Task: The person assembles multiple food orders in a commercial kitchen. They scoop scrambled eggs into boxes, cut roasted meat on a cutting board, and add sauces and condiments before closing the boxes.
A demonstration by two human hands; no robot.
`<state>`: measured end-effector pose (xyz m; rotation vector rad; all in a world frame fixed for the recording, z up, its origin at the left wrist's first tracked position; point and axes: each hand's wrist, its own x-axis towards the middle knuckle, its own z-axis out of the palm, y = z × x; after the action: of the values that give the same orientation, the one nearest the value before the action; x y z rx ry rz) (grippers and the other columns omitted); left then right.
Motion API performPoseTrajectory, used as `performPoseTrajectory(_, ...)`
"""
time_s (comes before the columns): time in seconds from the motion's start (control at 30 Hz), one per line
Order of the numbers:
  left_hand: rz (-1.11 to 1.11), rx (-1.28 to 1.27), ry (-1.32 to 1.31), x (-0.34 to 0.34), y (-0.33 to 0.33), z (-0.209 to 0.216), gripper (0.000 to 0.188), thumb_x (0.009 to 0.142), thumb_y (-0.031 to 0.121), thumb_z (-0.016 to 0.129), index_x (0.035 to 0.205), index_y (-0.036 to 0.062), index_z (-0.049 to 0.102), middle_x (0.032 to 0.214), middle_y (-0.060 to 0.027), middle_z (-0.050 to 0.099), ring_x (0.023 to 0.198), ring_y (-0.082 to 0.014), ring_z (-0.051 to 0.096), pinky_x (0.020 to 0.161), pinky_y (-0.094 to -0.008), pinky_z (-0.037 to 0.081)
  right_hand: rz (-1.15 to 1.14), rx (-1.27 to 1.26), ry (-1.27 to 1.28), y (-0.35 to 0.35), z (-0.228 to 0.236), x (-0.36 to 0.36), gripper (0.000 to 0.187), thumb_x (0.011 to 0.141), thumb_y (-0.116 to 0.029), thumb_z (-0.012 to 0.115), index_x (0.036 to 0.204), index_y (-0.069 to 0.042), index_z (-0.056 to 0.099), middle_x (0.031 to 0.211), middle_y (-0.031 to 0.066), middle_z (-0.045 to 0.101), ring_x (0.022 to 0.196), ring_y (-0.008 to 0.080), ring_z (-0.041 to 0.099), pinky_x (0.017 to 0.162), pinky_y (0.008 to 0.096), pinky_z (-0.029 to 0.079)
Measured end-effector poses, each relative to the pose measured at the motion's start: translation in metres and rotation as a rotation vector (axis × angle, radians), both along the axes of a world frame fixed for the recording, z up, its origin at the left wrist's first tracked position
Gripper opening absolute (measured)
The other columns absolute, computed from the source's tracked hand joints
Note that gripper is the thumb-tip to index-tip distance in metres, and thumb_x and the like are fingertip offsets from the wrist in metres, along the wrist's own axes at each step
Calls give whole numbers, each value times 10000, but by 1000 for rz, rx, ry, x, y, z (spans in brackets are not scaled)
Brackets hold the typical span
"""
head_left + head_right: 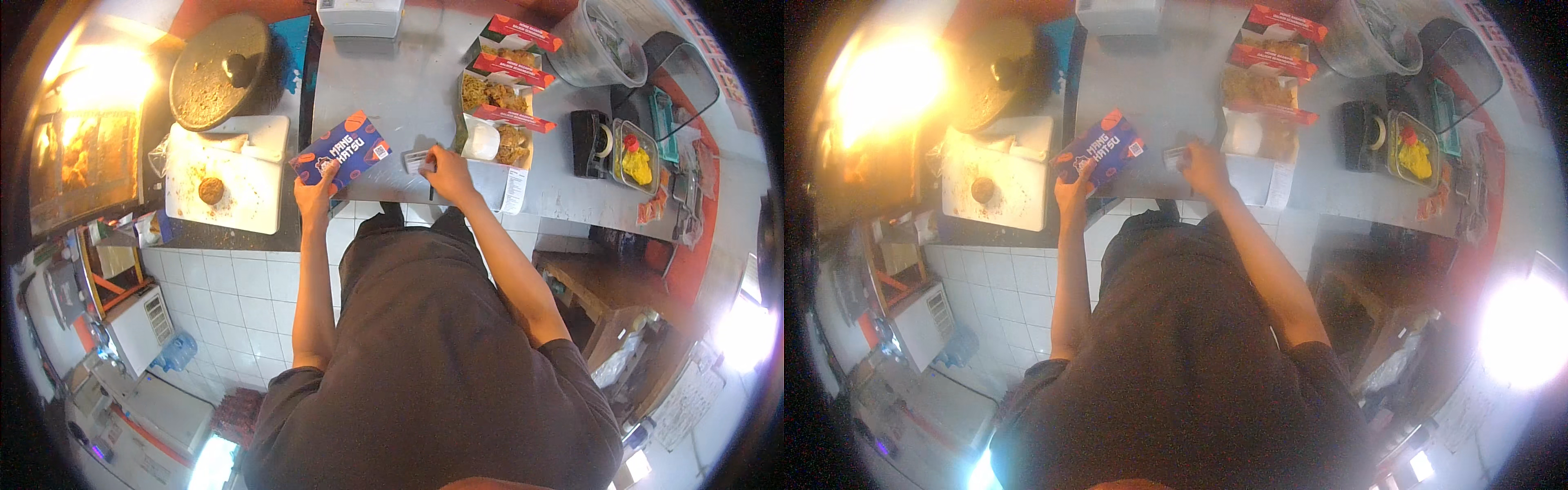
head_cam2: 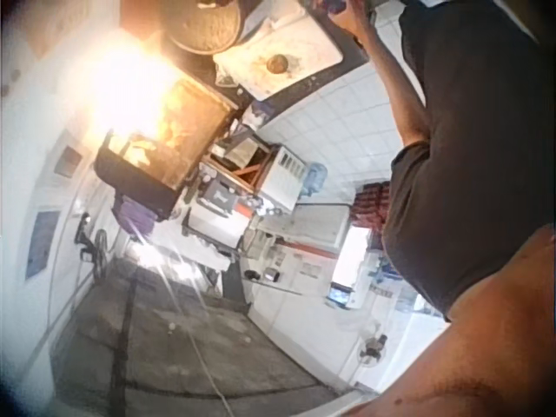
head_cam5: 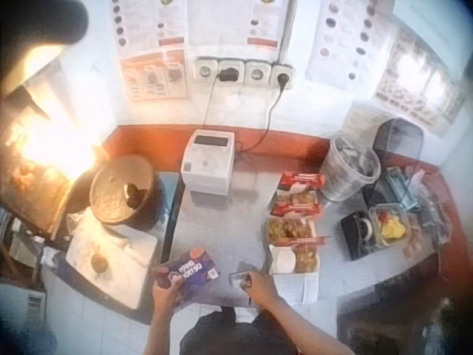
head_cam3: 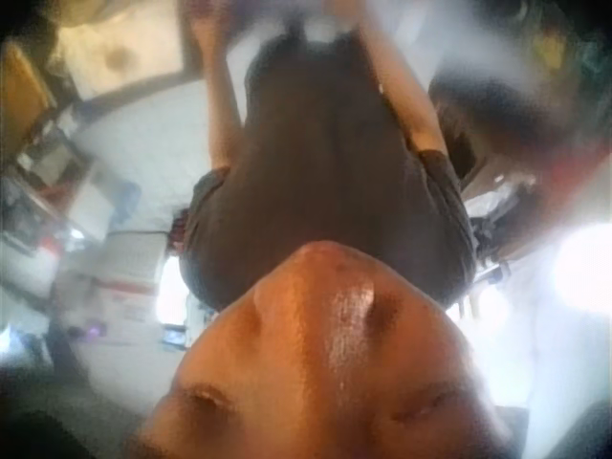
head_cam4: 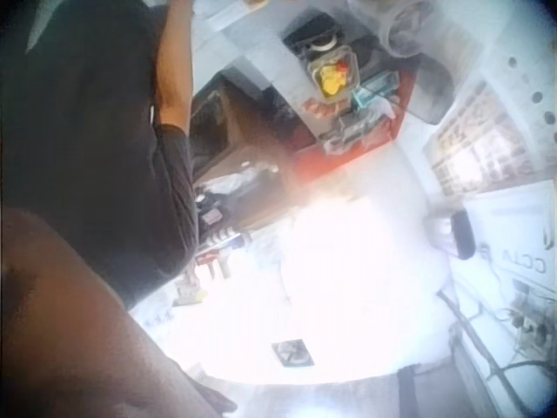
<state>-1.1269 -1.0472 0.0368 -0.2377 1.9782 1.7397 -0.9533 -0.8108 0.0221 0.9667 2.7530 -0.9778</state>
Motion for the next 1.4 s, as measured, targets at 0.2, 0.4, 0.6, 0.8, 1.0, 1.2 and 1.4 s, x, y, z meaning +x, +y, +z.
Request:
performPoseTrajectory(0.2, -219, -210, 49, -10, 10, -24, 758, 737, 363, 976, 1244, -49, 591, 1170, -160, 698, 1030, -209, 694, 894, -368, 577, -40, -633, 354, -5, 26, -10, 333, 1004, 0, 614, 1337, 7, 620, 1220, 95, 602, 1004, 106, 688, 778, 279, 538)
performPoseTrajectory(0.4, -367, -786, 731, 13, 29, -16, 803, 802, 423, 887, 1343, -67, 552, 1487, -293, 394, 1321, -452, 448, 1118, -550, 342, 133, -414, 280, -17, 12, -48, 594, 947, 3, 663, 1517, -75, 516, 1490, 123, 440, 1002, 155, 665, 846, 312, 546)
performPoseTrajectory(0.6, -850, -271, 1046, 1, 40, -5, 559, 817, 207, 815, 1316, 67, 602, 1454, -160, 558, 1458, -398, 419, 1218, -583, 269, 231, -165, 261, -32, 9, -51, 608, 918, -59, 705, 1495, -100, 518, 1530, 130, 386, 910, 287, 686, 848, 425, 571)
performPoseTrajectory(0.8, -951, -268, 1099, -7, 39, -12, 610, 830, 254, 808, 1352, 41, 575, 1522, -173, 512, 1481, -389, 409, 1237, -593, 244, -51, -196, 361, 28, 48, 28, 416, 957, -125, 721, 1355, -42, 632, 1207, 94, 649, 789, 147, 702, 701, 299, 578)
performPoseTrajectory(1.0, -993, -276, 1054, -2, 42, -6, 592, 831, 267, 841, 1303, 23, 579, 1544, -188, 480, 1517, -409, 361, 1243, -629, 210, -796, 252, 262, 212, 44, 236, 297, 1000, -275, 721, 1219, -75, 728, 918, 34, 717, 642, 119, 622, 555, 301, 474)
performPoseTrajectory(1.2, -1087, -350, 1019, 2, 48, 6, 658, 775, 186, 880, 1321, 41, 543, 1588, -161, 455, 1540, -398, 333, 1261, -608, 208, -1000, -384, 131, 315, 3, 325, 395, 1008, -451, 693, 1212, -113, 704, 863, -14, 593, 793, 126, 568, 712, 314, 482)
performPoseTrajectory(1.4, -1125, -401, 1016, 3, 53, 8, 678, 762, 175, 883, 1329, 50, 532, 1603, -159, 441, 1543, -401, 326, 1263, -605, 206, -868, -753, 653, 303, -5, 369, 226, 1034, -293, 679, 1164, -109, 667, 1140, 18, 700, 1025, 163, 667, 858, 374, 545)
